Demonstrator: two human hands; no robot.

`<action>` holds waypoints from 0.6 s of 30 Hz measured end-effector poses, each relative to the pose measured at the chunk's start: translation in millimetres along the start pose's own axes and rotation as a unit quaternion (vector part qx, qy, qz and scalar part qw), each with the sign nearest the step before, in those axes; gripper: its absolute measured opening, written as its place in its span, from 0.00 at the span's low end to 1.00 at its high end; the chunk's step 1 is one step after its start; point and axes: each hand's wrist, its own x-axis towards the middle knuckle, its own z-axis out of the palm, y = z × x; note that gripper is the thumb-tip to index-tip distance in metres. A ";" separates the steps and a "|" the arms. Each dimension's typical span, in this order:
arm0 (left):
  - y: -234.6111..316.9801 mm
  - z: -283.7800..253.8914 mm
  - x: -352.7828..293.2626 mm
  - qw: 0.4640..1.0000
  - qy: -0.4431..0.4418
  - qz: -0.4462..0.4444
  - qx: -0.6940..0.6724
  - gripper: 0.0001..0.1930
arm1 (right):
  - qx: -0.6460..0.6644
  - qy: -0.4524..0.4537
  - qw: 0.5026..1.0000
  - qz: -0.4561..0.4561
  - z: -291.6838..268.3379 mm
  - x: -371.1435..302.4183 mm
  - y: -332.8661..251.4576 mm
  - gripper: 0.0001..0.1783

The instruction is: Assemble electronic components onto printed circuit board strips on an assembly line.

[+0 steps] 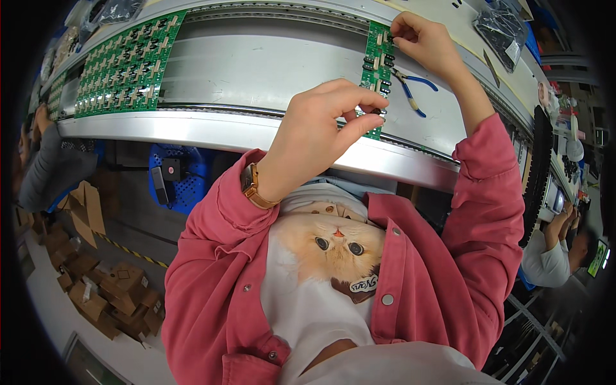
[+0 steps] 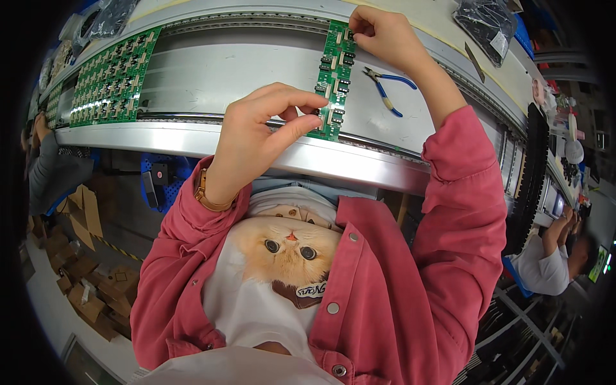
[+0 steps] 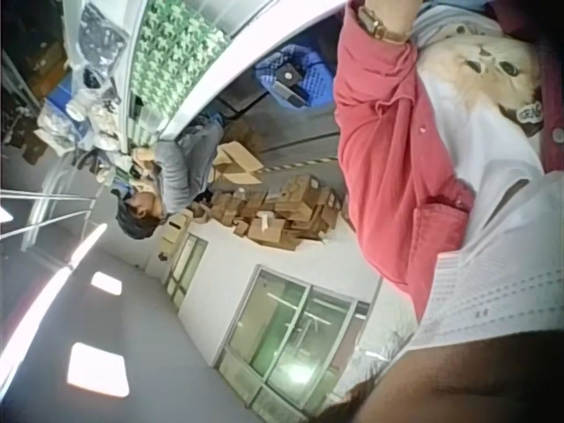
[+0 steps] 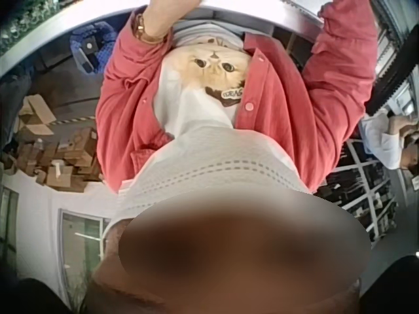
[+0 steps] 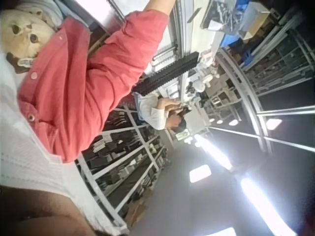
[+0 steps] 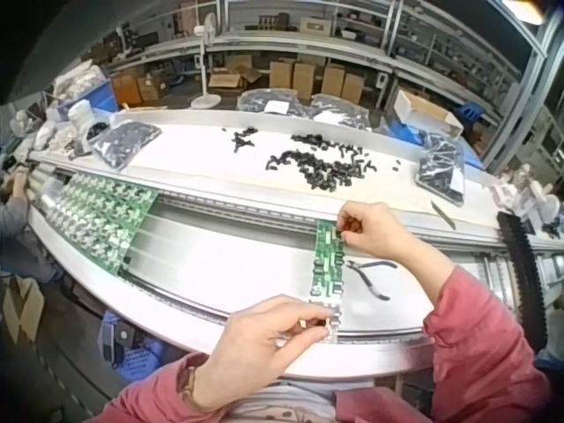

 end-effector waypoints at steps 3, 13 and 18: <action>0.6 -0.7 -0.2 1.000 -0.002 -0.005 -0.001 0.10 | -0.010 -0.002 1.000 0.002 -0.1 0.4 -0.9 0.09; -0.8 -1.7 -0.4 1.000 -0.005 0.000 0.000 0.10 | -0.034 -0.030 0.999 0.024 -6.3 7.0 -12.2 0.11; -1.8 -2.0 -0.7 1.000 -0.008 0.005 0.008 0.10 | -0.051 -0.054 0.996 0.043 -8.9 9.7 -16.4 0.12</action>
